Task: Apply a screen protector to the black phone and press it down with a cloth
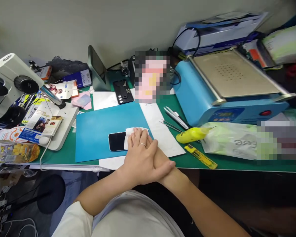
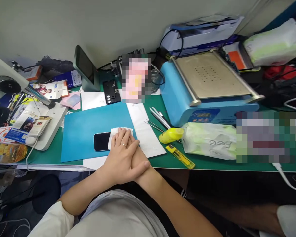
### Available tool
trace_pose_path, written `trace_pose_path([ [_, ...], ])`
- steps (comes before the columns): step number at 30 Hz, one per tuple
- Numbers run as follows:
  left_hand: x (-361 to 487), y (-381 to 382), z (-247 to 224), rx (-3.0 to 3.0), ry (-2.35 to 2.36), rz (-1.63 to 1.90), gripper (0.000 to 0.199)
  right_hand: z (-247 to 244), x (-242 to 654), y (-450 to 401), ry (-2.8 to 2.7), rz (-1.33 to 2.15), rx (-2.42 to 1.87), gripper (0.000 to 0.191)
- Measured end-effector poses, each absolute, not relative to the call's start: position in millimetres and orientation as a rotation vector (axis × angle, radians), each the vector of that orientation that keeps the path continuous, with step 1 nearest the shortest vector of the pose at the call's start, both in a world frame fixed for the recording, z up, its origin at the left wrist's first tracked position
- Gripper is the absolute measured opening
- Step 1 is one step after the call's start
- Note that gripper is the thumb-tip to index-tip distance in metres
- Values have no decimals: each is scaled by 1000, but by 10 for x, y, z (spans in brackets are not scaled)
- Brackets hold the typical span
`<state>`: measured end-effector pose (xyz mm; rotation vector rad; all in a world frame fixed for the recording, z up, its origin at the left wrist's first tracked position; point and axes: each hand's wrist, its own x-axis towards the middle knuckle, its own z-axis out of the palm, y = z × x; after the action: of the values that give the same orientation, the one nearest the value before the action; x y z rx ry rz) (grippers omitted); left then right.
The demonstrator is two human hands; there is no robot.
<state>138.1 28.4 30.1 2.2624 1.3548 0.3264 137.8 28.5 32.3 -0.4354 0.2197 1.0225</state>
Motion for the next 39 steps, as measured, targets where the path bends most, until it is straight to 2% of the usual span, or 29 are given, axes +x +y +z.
trace_pose_path([
  [9, 1015, 17, 255, 2210, 1576, 336, 85, 292, 1052, 60, 275, 1196, -393, 70],
  [16, 1277, -184, 270, 2229, 1522, 302, 89, 369, 1301, -128, 325, 1152, -521, 68],
  [21, 1545, -48, 251, 2302, 1404, 318, 87, 311, 1600, 39, 350, 1041, -542, 63],
  [27, 1634, 245, 311, 2321, 1387, 328, 75, 214, 1767, 329, 375, 1096, -505, 51],
  [33, 1254, 304, 350, 2251, 1459, 358, 71, 278, 1296, 331, 238, 1114, -394, 66],
  [39, 799, 165, 331, 2161, 1578, 354, 74, 308, 849, 199, 245, 1231, -381, 69],
])
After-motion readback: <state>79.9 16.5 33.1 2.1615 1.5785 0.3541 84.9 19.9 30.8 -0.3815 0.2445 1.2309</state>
